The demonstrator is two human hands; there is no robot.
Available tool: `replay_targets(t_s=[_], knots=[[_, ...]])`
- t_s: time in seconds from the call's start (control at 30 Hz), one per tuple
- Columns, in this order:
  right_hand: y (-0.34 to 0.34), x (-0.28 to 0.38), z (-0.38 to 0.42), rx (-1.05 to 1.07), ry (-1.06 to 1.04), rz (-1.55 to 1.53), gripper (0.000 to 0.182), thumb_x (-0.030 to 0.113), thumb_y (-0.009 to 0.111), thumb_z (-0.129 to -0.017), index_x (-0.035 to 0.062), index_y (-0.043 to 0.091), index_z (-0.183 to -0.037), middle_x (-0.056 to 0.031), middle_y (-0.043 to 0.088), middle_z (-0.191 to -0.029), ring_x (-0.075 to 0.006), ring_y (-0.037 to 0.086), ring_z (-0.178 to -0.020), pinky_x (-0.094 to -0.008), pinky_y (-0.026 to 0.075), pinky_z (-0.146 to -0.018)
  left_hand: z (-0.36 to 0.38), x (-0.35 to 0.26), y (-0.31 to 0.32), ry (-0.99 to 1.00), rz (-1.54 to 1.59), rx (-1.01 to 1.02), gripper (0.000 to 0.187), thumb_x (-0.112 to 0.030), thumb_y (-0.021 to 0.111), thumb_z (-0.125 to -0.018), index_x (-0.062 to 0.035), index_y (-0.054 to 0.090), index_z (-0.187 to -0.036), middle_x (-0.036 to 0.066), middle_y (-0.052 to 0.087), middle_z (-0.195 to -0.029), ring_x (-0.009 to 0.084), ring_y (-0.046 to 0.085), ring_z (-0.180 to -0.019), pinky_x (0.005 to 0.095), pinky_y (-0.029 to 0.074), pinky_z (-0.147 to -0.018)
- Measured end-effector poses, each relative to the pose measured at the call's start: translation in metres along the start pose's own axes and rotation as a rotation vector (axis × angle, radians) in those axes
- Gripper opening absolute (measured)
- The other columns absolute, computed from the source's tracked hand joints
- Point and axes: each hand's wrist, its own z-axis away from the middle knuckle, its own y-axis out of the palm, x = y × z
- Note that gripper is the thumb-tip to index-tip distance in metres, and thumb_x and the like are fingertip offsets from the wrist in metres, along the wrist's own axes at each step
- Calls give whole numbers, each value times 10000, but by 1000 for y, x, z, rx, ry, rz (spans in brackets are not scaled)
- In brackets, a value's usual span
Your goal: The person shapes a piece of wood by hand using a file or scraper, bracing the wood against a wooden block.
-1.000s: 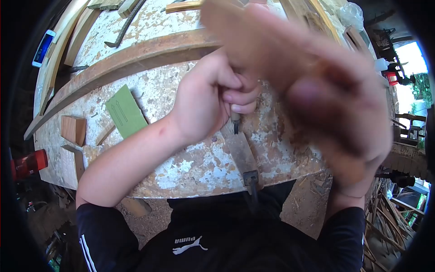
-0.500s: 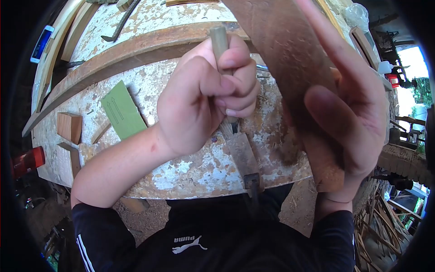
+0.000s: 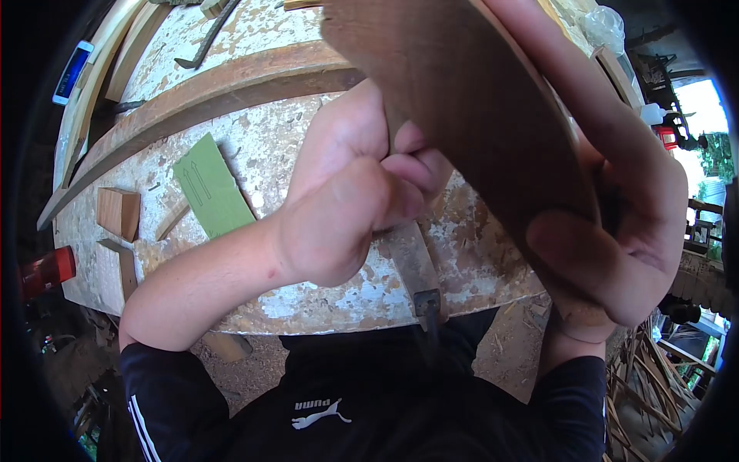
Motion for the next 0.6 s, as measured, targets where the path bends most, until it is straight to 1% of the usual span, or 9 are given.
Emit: replay_targets(t_s=[0.17,0.2,0.27,0.3,0.33,0.4,0.47,0.53,0.6], knots=[[-34,-16,-13,3,0,-48,707,188,655,-763,-144,434,-1347,-269,532,-1322,-304,553,-1219,-337,422,-1047,-4,7,-2,76,9,57,254,-122,443,-604,-148,302,-813,-50,311,-665,93,252,-580,251,250,-554],[-15,-7,-8,0,-4,-62,712,190,656,-759,-146,435,-1346,-270,530,-1325,-305,552,-1220,-337,423,-1047,-4,8,-3,101,8,58,249,-121,442,-606,-149,299,-809,-49,307,-657,90,247,-570,251,247,-542],[-31,-5,23,-8,-3,-87,721,195,658,-751,-149,436,-1343,-272,525,-1331,-306,550,-1223,-337,423,-1046,-3,11,-9,75,64,63,147,-74,434,-690,-98,348,-807,-23,370,-680,77,311,-594,230,300,-546],[-18,-9,17,-148,-111,-286,697,177,625,-751,-154,440,-1335,-286,527,-1322,-319,570,-1202,-357,436,-1044,-3,11,-12,80,92,64,96,-50,430,-732,-73,373,-806,-10,401,-692,71,343,-605,220,326,-549],[-15,-9,19,-326,-169,-249,703,204,606,-754,-153,439,-1335,-304,522,-1317,-311,588,-1178,-360,464,-1020,-3,15,-11,108,64,72,140,-78,438,-697,-90,357,-810,-18,368,-672,77,313,-581,234,295,-529],[-1,-8,29,-896,33,60,715,215,588,-747,-152,434,-1340,-319,513,-1318,-309,588,-1181,-389,430,-1060,-10,21,-5,175,3,90,232,-135,455,-626,-123,326,-819,-34,300,-630,89,254,-533,261,233,-491],[-6,-4,15,-275,-152,-112,662,267,621,-765,-156,506,-1261,-221,647,-1107,-207,674,-951,-225,555,-713,-8,19,-8,135,84,112,148,-156,436,-685,-98,373,-805,-32,294,-628,95,254,-532,264,237,-491],[-8,-5,15,-299,-134,-143,660,277,615,-777,-138,497,-1277,-216,644,-1064,-198,653,-878,-222,532,-662,-11,15,-21,25,179,155,94,-157,419,-722,-98,392,-789,-33,285,-626,99,250,-528,266,243,-497],[-11,-8,19,-333,-78,-208,657,297,602,-801,-102,479,-1308,-204,639,-980,-182,610,-732,-218,485,-559,-20,33,-33,-64,641,103,56,-165,396,-799,-125,393,-760,-42,290,-616,95,264,-526,263,274,-515]])
